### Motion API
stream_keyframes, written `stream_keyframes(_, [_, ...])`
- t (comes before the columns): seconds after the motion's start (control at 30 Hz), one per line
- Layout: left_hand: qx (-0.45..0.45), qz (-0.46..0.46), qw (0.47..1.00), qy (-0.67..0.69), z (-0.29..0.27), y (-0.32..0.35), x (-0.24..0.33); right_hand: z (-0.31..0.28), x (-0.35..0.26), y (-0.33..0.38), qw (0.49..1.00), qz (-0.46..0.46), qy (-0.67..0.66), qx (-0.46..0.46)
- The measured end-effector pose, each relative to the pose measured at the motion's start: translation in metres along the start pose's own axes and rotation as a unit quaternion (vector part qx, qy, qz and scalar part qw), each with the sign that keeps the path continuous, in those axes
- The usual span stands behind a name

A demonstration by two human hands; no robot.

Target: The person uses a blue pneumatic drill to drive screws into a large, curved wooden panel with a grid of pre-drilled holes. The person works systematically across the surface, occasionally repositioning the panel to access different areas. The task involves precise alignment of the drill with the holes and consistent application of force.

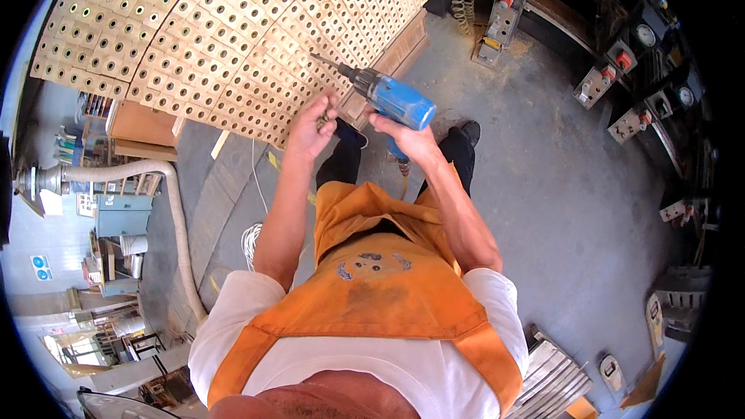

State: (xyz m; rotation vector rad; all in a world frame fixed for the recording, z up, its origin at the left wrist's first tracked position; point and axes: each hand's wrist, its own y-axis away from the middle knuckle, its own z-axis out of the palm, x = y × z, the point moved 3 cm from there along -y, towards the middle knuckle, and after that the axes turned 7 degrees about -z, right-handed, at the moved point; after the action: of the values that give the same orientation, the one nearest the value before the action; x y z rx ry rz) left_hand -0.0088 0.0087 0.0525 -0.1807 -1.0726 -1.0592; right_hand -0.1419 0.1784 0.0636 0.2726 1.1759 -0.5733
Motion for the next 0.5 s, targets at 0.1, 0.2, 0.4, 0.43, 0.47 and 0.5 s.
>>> stream_keyframes(0.1, [-0.026, 0.031, 0.993, 0.108, -0.001, -0.005, 0.018, -0.016, 0.005, 0.017, 0.999, 0.011, -0.011, -0.028])
stream_keyframes(0.2, [-0.036, 0.023, 0.997, 0.063, 0.009, -0.005, 0.025, -0.029, 0.003, 0.026, 0.994, 0.061, -0.061, -0.061])
stream_keyframes(0.4, [0.003, -0.005, 0.999, -0.053, 0.010, -0.010, 0.022, -0.036, 0.012, 0.034, 0.997, 0.050, -0.032, -0.045])
stream_keyframes(0.43, [0.015, -0.007, 0.998, -0.065, 0.013, -0.012, 0.022, -0.034, 0.012, 0.034, 0.998, 0.042, -0.011, -0.047])
stream_keyframes(0.47, [0.028, -0.009, 0.997, -0.077, 0.014, -0.014, 0.023, -0.029, 0.014, 0.035, 0.999, 0.037, -0.014, -0.035])
stream_keyframes(0.5, [0.029, 0.003, 0.998, -0.064, 0.015, -0.016, 0.026, -0.022, 0.017, 0.035, 0.999, 0.033, -0.017, -0.023])
